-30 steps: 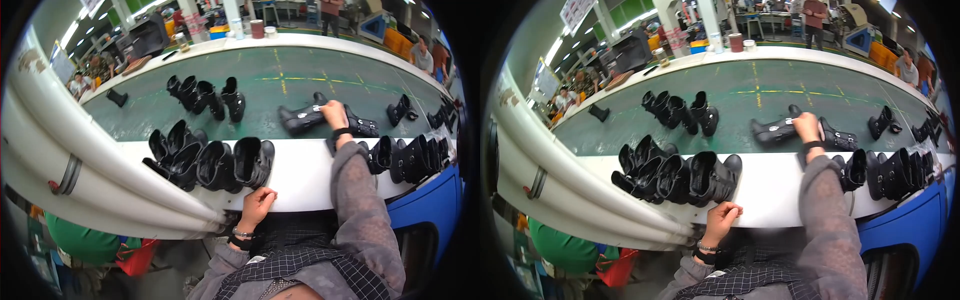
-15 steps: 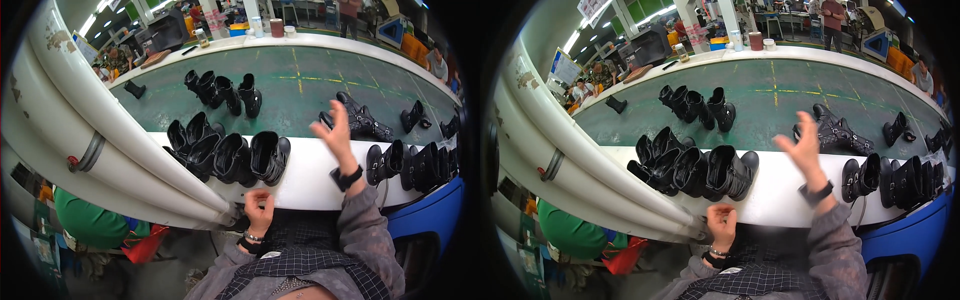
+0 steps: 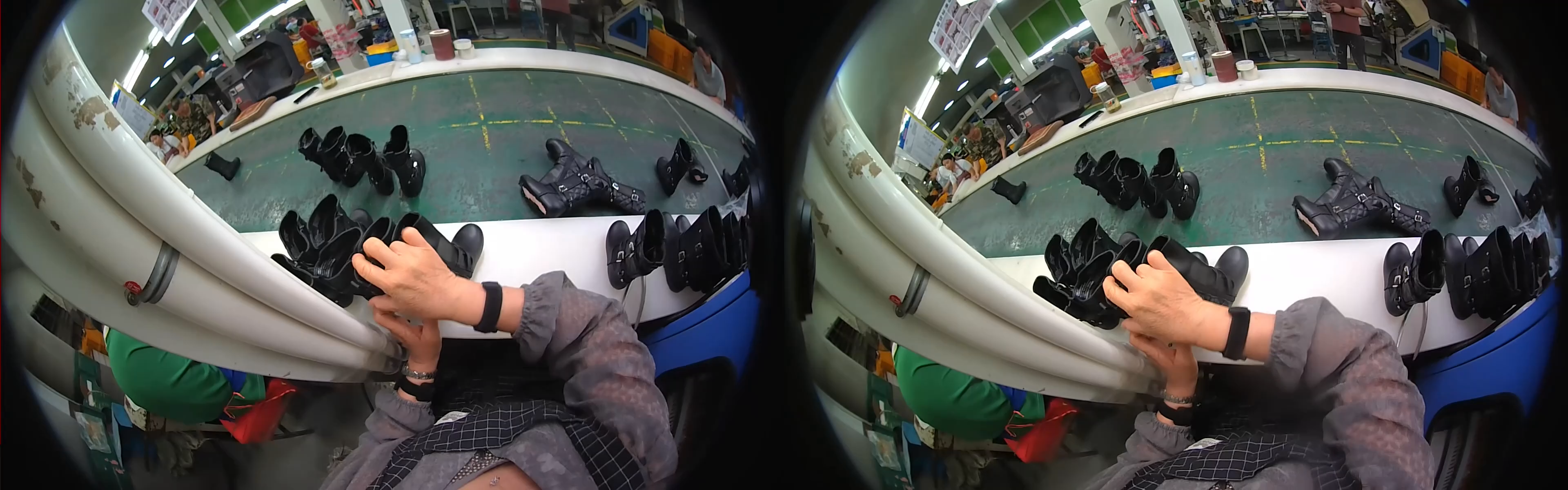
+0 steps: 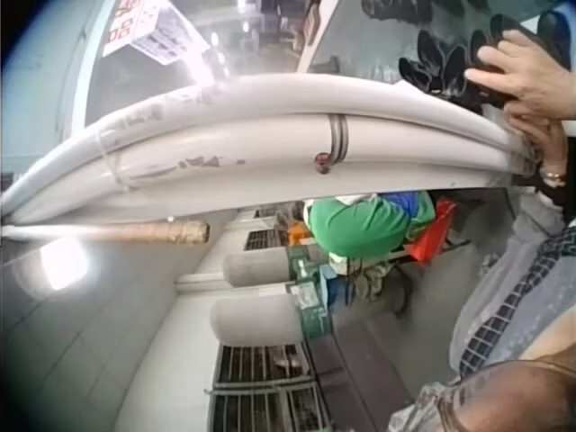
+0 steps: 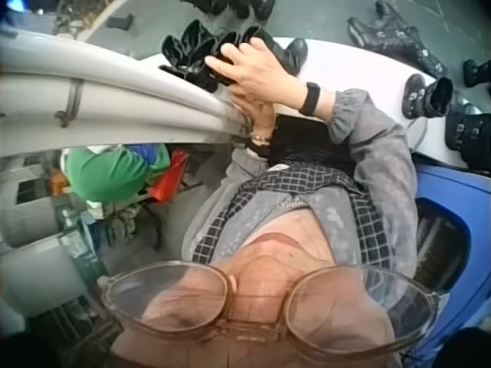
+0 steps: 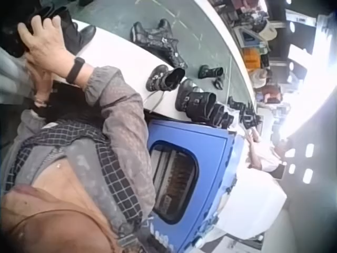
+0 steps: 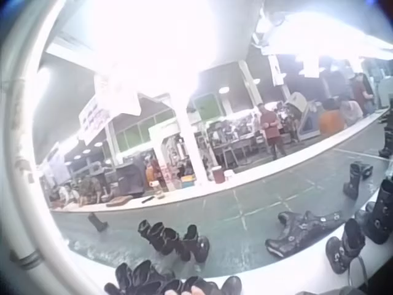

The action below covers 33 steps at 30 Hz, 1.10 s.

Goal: Inspecting and pairing boots on a factory production line.

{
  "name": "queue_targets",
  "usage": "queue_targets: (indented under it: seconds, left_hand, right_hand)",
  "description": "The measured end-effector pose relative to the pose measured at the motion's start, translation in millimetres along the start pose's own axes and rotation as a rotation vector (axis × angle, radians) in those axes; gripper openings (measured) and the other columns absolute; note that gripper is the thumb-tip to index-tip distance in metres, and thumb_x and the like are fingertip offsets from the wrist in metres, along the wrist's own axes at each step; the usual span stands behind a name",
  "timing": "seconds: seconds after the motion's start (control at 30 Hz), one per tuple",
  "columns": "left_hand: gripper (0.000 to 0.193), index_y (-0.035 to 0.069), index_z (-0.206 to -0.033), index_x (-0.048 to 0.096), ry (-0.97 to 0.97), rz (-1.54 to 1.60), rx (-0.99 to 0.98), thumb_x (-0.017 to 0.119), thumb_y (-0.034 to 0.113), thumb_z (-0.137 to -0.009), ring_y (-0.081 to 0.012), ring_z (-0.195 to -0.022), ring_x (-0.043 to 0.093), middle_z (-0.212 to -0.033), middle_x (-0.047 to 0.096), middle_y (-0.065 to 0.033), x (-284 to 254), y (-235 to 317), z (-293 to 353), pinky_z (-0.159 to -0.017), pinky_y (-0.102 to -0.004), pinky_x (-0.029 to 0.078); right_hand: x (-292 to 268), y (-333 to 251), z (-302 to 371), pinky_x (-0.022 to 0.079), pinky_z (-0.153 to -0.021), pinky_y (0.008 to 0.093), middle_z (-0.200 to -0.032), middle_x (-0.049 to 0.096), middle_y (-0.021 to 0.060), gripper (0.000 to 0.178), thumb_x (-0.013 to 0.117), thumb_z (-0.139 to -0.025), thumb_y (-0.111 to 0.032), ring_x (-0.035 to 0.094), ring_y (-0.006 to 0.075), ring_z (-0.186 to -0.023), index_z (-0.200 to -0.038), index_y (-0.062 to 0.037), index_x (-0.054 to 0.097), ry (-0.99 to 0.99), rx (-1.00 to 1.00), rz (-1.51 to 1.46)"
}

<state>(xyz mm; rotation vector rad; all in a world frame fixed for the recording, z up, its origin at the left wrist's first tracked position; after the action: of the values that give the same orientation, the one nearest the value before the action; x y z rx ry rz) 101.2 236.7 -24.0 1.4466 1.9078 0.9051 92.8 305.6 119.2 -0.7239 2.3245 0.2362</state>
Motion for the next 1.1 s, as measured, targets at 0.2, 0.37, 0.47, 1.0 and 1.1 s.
queue_targets:
  seconds: [0.2, 0.37, 0.47, 1.0, 1.1]
  left_hand:
    - [0.057, -0.002, -0.124, 0.036, -0.053, 0.053, 0.042, 0.068, 0.015, -0.079, -0.0264, -0.109, 0.043, -0.121, 0.041, -0.0174, 2.5, -10.6, -9.5, -0.093, -0.0381, 0.036]
    - [0.044, -0.001, -0.113, 0.043, -0.055, -0.033, 0.126, 0.063, 0.006, -0.074, -0.0265, -0.103, 0.044, -0.123, 0.043, -0.019, 6.3, -15.3, -11.8, -0.088, -0.0349, 0.039]
    - [0.04, -0.001, -0.109, 0.045, -0.117, -0.059, 0.121, 0.063, 0.006, -0.074, -0.0275, -0.103, 0.044, -0.121, 0.044, -0.0196, 7.1, -16.5, -11.0, -0.088, -0.0353, 0.039]
    - [0.015, 0.002, -0.087, 0.056, -0.184, -0.036, 0.047, 0.064, 0.008, -0.076, -0.0312, -0.102, 0.051, -0.11, 0.053, -0.0178, 13.0, -18.1, -10.4, -0.091, -0.0401, 0.041]
    - [0.013, 0.002, -0.085, 0.056, -0.181, -0.031, 0.05, 0.064, 0.008, -0.076, -0.0312, -0.1, 0.052, -0.108, 0.054, -0.0173, 14.1, -16.9, -10.4, -0.09, -0.0397, 0.041]
  right_hand:
    - [-8.9, 21.3, -3.0, 0.044, -0.049, 0.0347, -0.071, 0.048, 0.0065, 0.026, 0.072, -0.066, -0.022, 0.054, 0.0238, -0.054, -0.07, -0.0079, 0.051, 0.03, -0.172, -0.323]
    - [-38.0, 133.3, -24.2, 0.043, -0.051, 0.0367, -0.061, 0.052, 0.0155, 0.035, 0.076, -0.068, -0.027, 0.052, 0.032, -0.055, -0.061, -0.0019, 0.053, 0.117, 0.219, -0.244]
    - [-33.4, 217.8, -35.3, 0.043, -0.049, 0.0333, -0.057, 0.055, 0.0176, 0.041, 0.075, -0.071, -0.035, 0.051, 0.0146, -0.049, -0.063, 0.0013, 0.058, 0.132, 0.495, -0.344]
    - [72.4, 305.5, -8.1, 0.043, -0.081, 0.0411, -0.104, 0.058, 0.0124, 0.037, 0.071, -0.068, -0.032, 0.058, 0.031, -0.095, -0.093, -0.005, 0.064, -0.204, 0.591, 0.527]
    - [49.8, 267.8, -14.3, 0.038, -0.089, 0.0411, -0.128, 0.045, 0.0156, 0.054, 0.073, -0.064, -0.028, 0.05, 0.0326, -0.105, -0.112, -0.0065, 0.057, -0.052, 0.527, 0.684]
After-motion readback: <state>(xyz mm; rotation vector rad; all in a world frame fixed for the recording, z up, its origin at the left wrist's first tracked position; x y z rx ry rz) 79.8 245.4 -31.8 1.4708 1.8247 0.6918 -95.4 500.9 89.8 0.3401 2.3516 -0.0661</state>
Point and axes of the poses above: each hand's wrist, its own z-axis away from the middle knuckle, its own x-axis out of the palm, y = z × x, the point moved 8 cm from there along -z, towards the middle knuckle
